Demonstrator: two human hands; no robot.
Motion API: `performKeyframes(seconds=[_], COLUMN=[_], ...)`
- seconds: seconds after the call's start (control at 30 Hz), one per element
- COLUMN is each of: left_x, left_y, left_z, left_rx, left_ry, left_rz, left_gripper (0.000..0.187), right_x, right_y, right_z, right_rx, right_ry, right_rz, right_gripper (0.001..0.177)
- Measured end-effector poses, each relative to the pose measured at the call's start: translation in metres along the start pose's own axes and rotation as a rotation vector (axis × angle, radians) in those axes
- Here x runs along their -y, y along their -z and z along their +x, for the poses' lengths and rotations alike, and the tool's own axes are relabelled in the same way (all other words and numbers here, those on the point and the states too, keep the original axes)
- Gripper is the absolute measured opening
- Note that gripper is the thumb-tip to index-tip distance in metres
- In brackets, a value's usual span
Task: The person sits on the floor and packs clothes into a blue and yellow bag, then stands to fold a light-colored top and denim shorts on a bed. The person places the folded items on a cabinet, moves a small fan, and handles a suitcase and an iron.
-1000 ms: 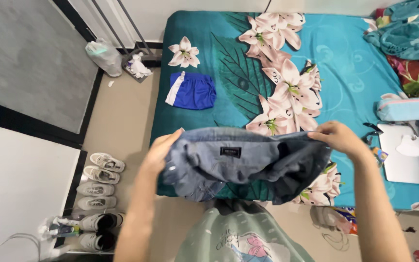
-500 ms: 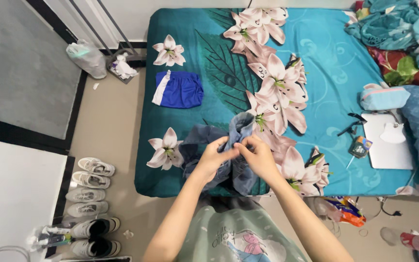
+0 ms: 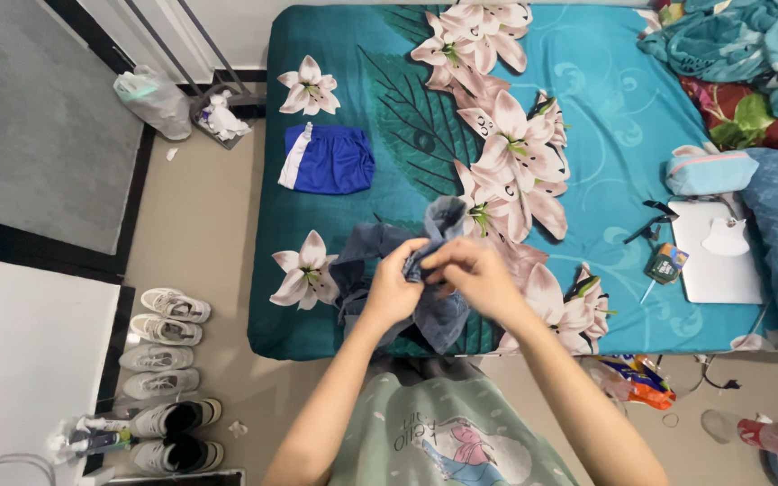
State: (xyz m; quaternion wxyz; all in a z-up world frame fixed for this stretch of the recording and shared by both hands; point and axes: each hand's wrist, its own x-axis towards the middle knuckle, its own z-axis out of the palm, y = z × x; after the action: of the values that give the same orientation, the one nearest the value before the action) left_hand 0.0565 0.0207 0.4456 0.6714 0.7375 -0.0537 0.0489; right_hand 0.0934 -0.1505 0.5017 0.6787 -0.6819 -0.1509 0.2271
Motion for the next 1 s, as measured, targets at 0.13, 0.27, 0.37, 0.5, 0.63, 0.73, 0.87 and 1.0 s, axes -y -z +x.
performKeyframes(seconds=[0.13, 0.27, 0.37, 0.5, 0.63, 0.73, 0.87, 1.0], left_x=[-0.010, -0.040, -0.068, -0.079, -0.044, -0.017, -0.015, -0.027], left_y=[0.018, 0.036, 0.049, 0.072, 0.086, 0.089, 0.089, 0.073], left_z=[0.019, 0.047, 0.063, 0.065, 0.052, 0.044, 0.039, 0.039], left_rx=[0.144, 0.010, -0.162, -0.276, -0.126, -0.212, -0.151, -0.043], left_ry=[0.096, -0.138, -0.225, -0.227, 0.135, 0.153, 0.067, 0.026], left_rz=[-0.133, -0.181, -0.260, -0.150, 0.186, 0.092, -0.277, -0.057], left_gripper=[0.046, 0.041, 0.041, 0.047, 0.032, 0.023, 0.032, 0.028], right_x=[0.044, 0.053, 0.067, 0.105, 0.139, 0.147, 0.141, 0.130], right_y=[0.016, -0.005, -0.013, -0.011, -0.012, -0.016, -0.018, -0.013], right_z=[0.015, 0.037, 0.055, 0.076, 0.082, 0.079, 0.071, 0.064], right_rx=[-0.083, -0.033, -0.121, -0.128, -0.174, -0.186, -0.147, -0.089], right_ry=[0.852, 0.447, 0.428, 0.610, 0.567, 0.514, 0.410, 0.241], right_rz=[-0.998, -0.791, -0.828, -0.960, -1.066, -1.102, -1.059, -1.031], right_gripper=[0.063, 0.043, 0.030, 0.026, 0.029, 0.033, 0.038, 0.044])
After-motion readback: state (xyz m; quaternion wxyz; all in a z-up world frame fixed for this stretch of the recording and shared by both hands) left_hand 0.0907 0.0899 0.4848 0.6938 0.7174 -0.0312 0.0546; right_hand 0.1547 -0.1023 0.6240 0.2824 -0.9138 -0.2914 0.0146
